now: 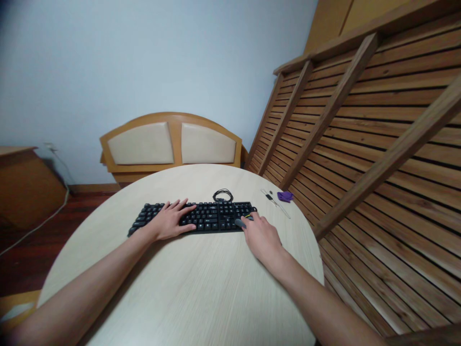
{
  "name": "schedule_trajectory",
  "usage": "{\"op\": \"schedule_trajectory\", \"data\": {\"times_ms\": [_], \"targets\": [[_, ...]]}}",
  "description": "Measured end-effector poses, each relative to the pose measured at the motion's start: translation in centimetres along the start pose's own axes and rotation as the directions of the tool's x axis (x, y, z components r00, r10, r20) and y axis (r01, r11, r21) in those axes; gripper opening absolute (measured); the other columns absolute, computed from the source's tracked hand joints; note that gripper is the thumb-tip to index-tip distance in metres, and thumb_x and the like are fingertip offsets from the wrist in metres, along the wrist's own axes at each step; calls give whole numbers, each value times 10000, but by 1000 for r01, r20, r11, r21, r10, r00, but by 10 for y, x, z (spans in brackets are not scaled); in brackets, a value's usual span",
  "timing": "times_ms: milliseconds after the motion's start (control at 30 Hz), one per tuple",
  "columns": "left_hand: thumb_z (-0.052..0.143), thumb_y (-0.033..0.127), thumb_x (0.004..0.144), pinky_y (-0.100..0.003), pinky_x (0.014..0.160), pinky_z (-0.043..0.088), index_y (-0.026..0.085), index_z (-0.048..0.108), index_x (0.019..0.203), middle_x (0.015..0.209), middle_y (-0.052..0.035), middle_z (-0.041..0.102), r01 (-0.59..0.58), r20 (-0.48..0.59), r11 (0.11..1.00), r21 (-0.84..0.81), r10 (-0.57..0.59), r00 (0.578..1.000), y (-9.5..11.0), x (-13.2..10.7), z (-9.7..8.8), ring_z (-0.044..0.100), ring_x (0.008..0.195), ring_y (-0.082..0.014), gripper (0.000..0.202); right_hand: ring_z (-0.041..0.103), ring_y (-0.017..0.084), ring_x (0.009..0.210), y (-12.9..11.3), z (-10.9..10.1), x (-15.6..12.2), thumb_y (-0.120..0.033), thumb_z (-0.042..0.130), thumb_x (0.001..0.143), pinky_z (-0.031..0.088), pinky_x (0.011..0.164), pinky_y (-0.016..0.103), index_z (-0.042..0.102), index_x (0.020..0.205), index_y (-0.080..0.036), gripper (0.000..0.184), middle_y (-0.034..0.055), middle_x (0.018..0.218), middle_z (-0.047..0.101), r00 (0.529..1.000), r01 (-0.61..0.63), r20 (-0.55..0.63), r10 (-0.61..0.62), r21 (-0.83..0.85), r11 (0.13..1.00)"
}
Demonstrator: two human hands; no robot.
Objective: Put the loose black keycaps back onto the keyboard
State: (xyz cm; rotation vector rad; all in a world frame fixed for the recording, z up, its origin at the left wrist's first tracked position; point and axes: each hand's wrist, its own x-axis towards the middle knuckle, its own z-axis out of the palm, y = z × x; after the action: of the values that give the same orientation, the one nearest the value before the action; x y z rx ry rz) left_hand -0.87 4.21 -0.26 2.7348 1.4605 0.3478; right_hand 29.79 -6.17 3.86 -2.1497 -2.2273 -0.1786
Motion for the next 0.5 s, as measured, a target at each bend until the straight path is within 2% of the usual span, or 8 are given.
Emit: {"op": "schedule_trajectory", "data": {"times_ms": [133, 233, 333, 500], "targets": [[494, 796, 866, -682, 1143, 228, 318, 485, 1502, 1610, -135, 366, -7, -11, 1000, -2, 7, 1000, 1, 0, -1, 366, 1434, -469, 796, 674, 270, 1028, 13, -13, 2, -298, 505, 987, 520, 824, 386, 699, 1269, -293, 342, 91, 1240, 668, 998, 9, 63, -13, 64, 998], [476, 796, 873, -677, 1144, 232, 310, 475, 1510, 1611, -141, 363, -12, 4, 1000, 7, 12, 1000, 1, -1, -2, 369, 1432, -469, 801, 662, 271, 1061, 23, -18, 19, -317, 481, 1004, 505, 847, 377, 678, 1304, -290, 359, 89, 1243, 674, 1000, -21, 18, 19, 72, 997], [438, 809, 880, -676, 1143, 234, 314, 455, 1522, 1617, -147, 349, -12, 21, 1000, 21, 12, 1000, 1, -1, -3, 358, 1440, -466, 811, 637, 270, 1115, 29, -14, 43, -341, 454, 1020, 494, 870, 374, 649, 1343, -296, 380, 91, 1326, 639, 996, -61, -60, 66, 77, 995], [465, 852, 829, -678, 1143, 229, 310, 432, 1536, 1627, -152, 325, -15, 28, 999, 30, 14, 1000, 0, -1, -3, 350, 1440, -477, 891, 648, 262, 1084, 30, 4, 64, -363, 451, 1023, 498, 851, 366, 654, 1338, -297, 380, 97, 1308, 653, 995, -82, -53, 87, 88, 993]]}}
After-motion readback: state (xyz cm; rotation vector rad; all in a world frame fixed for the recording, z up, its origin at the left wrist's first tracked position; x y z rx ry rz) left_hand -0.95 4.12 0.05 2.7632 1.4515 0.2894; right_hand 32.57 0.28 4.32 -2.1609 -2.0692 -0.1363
